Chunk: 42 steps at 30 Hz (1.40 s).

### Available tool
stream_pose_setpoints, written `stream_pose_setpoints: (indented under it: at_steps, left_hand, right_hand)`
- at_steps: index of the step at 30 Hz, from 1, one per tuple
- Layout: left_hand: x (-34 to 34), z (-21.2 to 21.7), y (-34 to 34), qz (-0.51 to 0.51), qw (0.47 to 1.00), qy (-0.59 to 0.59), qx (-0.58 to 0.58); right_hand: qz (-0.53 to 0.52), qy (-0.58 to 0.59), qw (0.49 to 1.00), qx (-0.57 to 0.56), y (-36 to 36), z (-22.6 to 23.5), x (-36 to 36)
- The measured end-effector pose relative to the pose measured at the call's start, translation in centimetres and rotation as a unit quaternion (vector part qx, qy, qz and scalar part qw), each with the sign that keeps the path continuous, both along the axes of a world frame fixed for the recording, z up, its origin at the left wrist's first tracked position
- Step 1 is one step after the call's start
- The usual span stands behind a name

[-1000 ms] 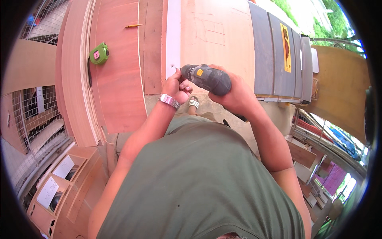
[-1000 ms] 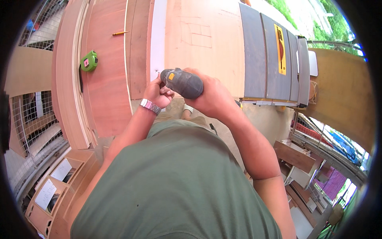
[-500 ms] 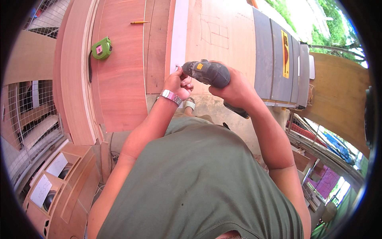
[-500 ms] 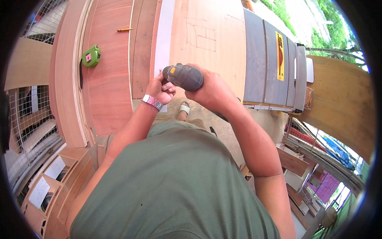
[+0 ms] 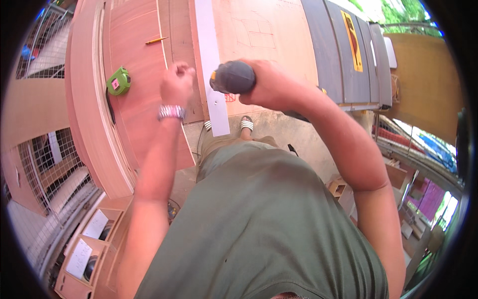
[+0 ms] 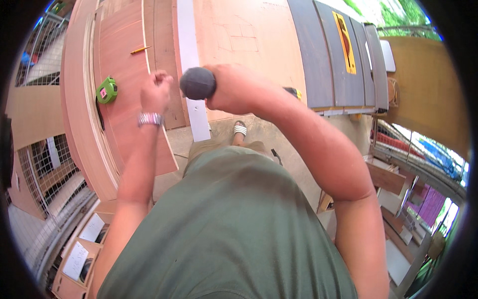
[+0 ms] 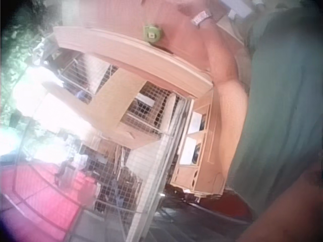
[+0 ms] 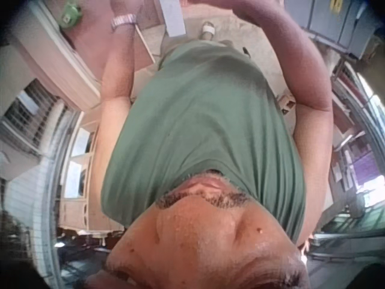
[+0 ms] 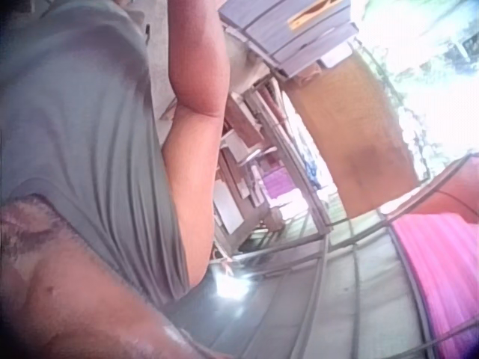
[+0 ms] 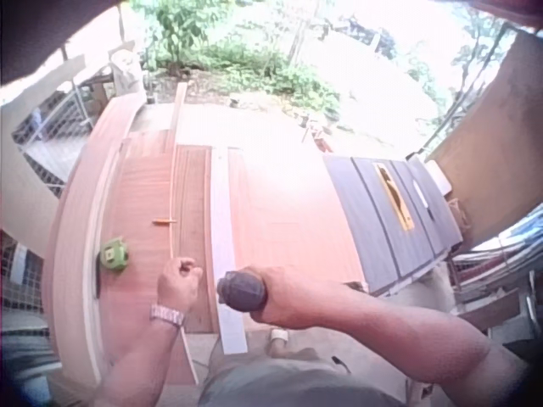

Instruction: The person measures a large sheet of plywood with a tape measure, then positions a white wooden frame on top. They use a cordless drill to drive screws into the frame, securing it to the plywood. The person repeatedly measures and adjusts the frame before drilling.

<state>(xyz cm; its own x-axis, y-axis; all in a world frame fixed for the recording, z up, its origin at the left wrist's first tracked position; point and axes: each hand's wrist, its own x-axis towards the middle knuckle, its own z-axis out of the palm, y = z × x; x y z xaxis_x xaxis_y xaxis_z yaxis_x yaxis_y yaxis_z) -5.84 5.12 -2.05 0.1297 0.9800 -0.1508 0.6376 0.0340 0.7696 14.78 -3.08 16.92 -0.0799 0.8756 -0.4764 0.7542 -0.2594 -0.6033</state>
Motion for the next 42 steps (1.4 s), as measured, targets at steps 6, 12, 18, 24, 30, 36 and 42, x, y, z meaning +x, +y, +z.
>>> stream_pose_setpoints:
  at_steps: [6, 12, 18, 24, 30, 36, 42]
  left_hand:
    - [4.8, 1.8, 10.0, -0.307, 0.899, 0.258, 0.174]
    - [8.2, 2.9, 11.5, -0.414, 0.815, 0.389, 0.11]
    - [8.6, 3.3, 11.5, -0.432, 0.804, 0.402, 0.071]
    - [9.4, 4.8, 11.3, -0.443, 0.784, 0.434, 0.009]
    - [9.8, 5.7, 10.9, -0.429, 0.786, 0.446, -0.008]
    - [10.0, 5.2, 11.0, -0.438, 0.77, 0.463, 0.001]
    - [9.9, 5.4, 11.0, -0.434, 0.778, 0.453, -0.005]
  right_hand:
    - [0.025, -0.017, 0.997, -0.076, 2.9, 1.0, -0.3]
    - [0.072, -0.072, 0.992, -0.076, 3.6, 1.7, -1.2]
    - [0.104, -0.072, 0.989, -0.078, 3.5, 1.2, -1.1]
    - [0.055, -0.049, 0.995, -0.067, 1.9, 2.4, -1.2]
    - [0.054, -0.017, 0.994, -0.091, 2.2, 3.0, -0.4]
    - [0.072, 0.009, 0.995, -0.069, 2.5, 2.0, 0.4]
    - [0.065, 0.003, 0.995, -0.071, 2.5, 2.2, 0.0]
